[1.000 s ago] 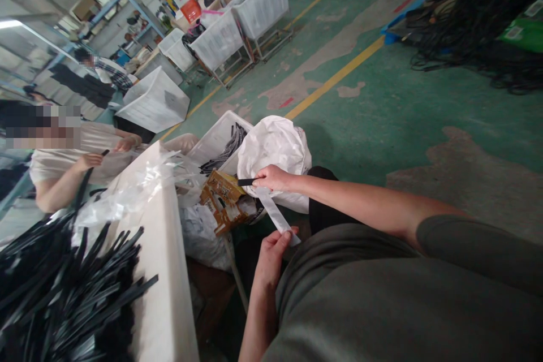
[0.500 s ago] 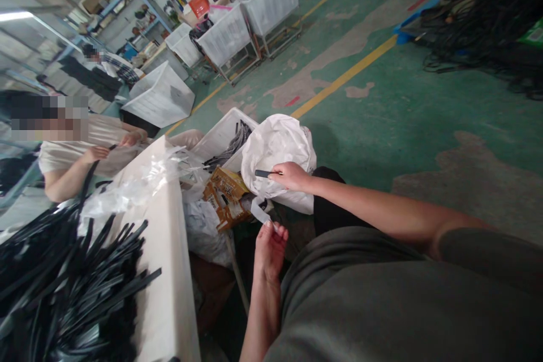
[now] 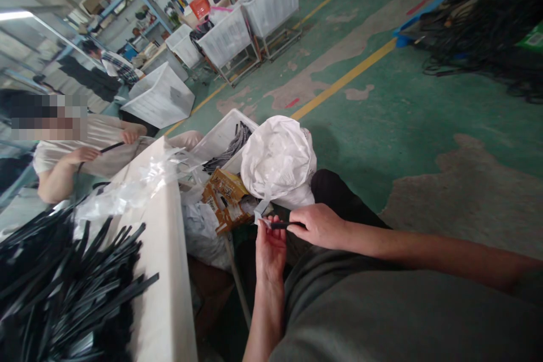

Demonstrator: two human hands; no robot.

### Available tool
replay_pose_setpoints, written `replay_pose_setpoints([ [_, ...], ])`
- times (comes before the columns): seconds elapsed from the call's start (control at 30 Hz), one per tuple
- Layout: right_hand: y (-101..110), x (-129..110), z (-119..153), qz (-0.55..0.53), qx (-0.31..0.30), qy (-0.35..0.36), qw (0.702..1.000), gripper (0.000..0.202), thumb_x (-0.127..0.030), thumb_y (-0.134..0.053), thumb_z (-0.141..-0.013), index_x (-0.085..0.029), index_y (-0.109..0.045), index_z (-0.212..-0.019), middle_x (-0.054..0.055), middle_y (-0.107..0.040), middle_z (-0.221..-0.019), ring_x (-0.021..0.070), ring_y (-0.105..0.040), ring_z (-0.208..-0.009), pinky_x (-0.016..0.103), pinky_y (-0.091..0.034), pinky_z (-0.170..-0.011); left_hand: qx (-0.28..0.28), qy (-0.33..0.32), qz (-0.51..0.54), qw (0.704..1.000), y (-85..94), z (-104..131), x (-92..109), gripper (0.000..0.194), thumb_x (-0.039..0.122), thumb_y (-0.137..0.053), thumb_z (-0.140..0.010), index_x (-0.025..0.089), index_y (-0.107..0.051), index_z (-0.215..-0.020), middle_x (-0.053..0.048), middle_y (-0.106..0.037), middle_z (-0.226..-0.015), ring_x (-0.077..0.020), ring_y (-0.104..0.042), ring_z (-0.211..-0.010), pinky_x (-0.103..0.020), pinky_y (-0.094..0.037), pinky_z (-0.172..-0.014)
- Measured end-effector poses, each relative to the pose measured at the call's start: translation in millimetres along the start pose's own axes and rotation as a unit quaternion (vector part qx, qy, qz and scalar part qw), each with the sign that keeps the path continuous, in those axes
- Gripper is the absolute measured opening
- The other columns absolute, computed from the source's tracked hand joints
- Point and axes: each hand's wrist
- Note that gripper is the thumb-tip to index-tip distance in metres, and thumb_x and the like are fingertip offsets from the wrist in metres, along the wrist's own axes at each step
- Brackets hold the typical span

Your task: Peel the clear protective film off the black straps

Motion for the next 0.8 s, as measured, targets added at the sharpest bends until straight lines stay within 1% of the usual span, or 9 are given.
replay_pose_setpoints([
  [0.2,-2,-4,-11,0.012,-0.016,-0.028,0.999,0.019,-0.029,-0.056,-0.092,-0.018,-0.068,-0.081,0.007,-0.071,-0.082,0.0217,-0.063,-0.074,0.029,-0.028,-0.057,-0.044,-0.004,-0.017,0.999,0.5,4,-12,0.02,0.031,-0.057,-0.092,0.02,-0.068,-0.08,-0.003,-0.069,-0.087,-0.0125,-0.067,-0.083,-0.024,-0.054,-0.077],
  [0.3,-3,-6,-15,0.009,-0.022,-0.04,0.999,0.021,-0.028,-0.054,-0.093,-0.018,-0.069,-0.084,0.007,-0.071,-0.082,0.0227,-0.064,-0.075,0.028,-0.031,-0.058,-0.09,-0.015,-0.017,0.996,2.1,3,-21,0.018,0.028,-0.057,-0.092,0.018,-0.07,-0.084,-0.004,-0.07,-0.089,-0.0123,-0.067,-0.082,-0.024,-0.053,-0.079],
  [0.37,3,-5,-13,-0.01,-0.037,-0.039,0.999,0.018,-0.03,-0.055,-0.093,-0.019,-0.07,-0.092,0.007,-0.072,-0.087,0.0228,-0.065,-0.078,0.028,-0.034,-0.059,-0.119,-0.034,-0.01,0.992,4.3,1,-21,0.016,0.026,-0.058,-0.091,0.017,-0.07,-0.085,-0.004,-0.071,-0.088,-0.0127,-0.067,-0.083,-0.024,-0.052,-0.08],
  [0.43,15,-3,-6,-0.044,-0.054,-0.028,0.997,0.022,-0.033,-0.06,-0.09,-0.021,-0.067,-0.108,0.005,-0.072,-0.091,0.0229,-0.065,-0.079,0.027,-0.037,-0.062,-0.114,-0.044,0.008,0.992,7.4,-2,-16,0.017,0.027,-0.058,-0.091,0.017,-0.07,-0.084,-0.003,-0.071,-0.084,-0.0117,-0.067,-0.08,-0.023,-0.052,-0.078],
  [0.5,28,0,2,-0.076,-0.064,-0.019,0.995,0.034,-0.03,-0.063,-0.087,-0.022,-0.06,-0.121,0.003,-0.071,-0.089,0.0223,-0.065,-0.078,0.027,-0.038,-0.063,-0.076,-0.037,0.036,0.996,10.1,-3,-10,0.021,0.027,-0.055,-0.093,0.018,-0.069,-0.081,-0.001,-0.07,-0.08,-0.0097,-0.066,-0.076,-0.021,-0.052,-0.073],
  [0.6,38,-1,8,-0.082,-0.06,-0.034,0.994,0.039,-0.017,-0.057,-0.086,-0.023,-0.058,-0.125,0.001,-0.07,-0.08,0.0202,-0.064,-0.073,0.027,-0.037,-0.065,-0.047,-0.015,0.056,0.997,9.6,0,-10,0.023,0.027,-0.052,-0.095,0.02,-0.068,-0.08,0.001,-0.07,-0.079,-0.0083,-0.066,-0.073,-0.021,-0.052,-0.07],
  [0.67,35,-5,4,-0.081,-0.056,-0.048,0.994,0.041,-0.014,-0.054,-0.087,-0.024,-0.058,-0.126,0.001,-0.07,-0.079,0.02,-0.064,-0.073,0.027,-0.037,-0.065,-0.069,0.001,0.045,0.997,6.5,7,-19,0.018,0.027,-0.056,-0.092,0.019,-0.069,-0.083,-0.001,-0.071,-0.082,-0.0098,-0.066,-0.075,-0.022,-0.053,-0.071],
  [0.73,30,-8,-2,-0.078,-0.055,-0.053,0.994,0.041,-0.017,-0.053,-0.089,-0.023,-0.056,-0.129,0.002,-0.071,-0.081,0.0214,-0.065,-0.075,0.028,-0.037,-0.064,-0.105,0.014,0.024,0.994,4.5,12,-29,0.012,0.027,-0.063,-0.088,0.018,-0.07,-0.086,-0.003,-0.071,-0.087,-0.012,-0.066,-0.079,-0.023,-0.053,-0.072],
  [0.8,30,-8,-4,-0.077,-0.062,-0.048,0.994,0.043,-0.021,-0.055,-0.089,-0.022,-0.053,-0.132,0.003,-0.071,-0.083,0.0225,-0.065,-0.077,0.028,-0.037,-0.064,-0.126,0.003,0.009,0.992,6.7,14,-31,0.012,0.027,-0.07,-0.082,0.017,-0.071,-0.088,-0.004,-0.071,-0.089,-0.0121,-0.066,-0.078,-0.023,-0.052,-0.071],
])
Point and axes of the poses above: each hand's wrist, its own z-axis away from the middle knuckle, its own y-axis out of the back of the hand, x = y × z
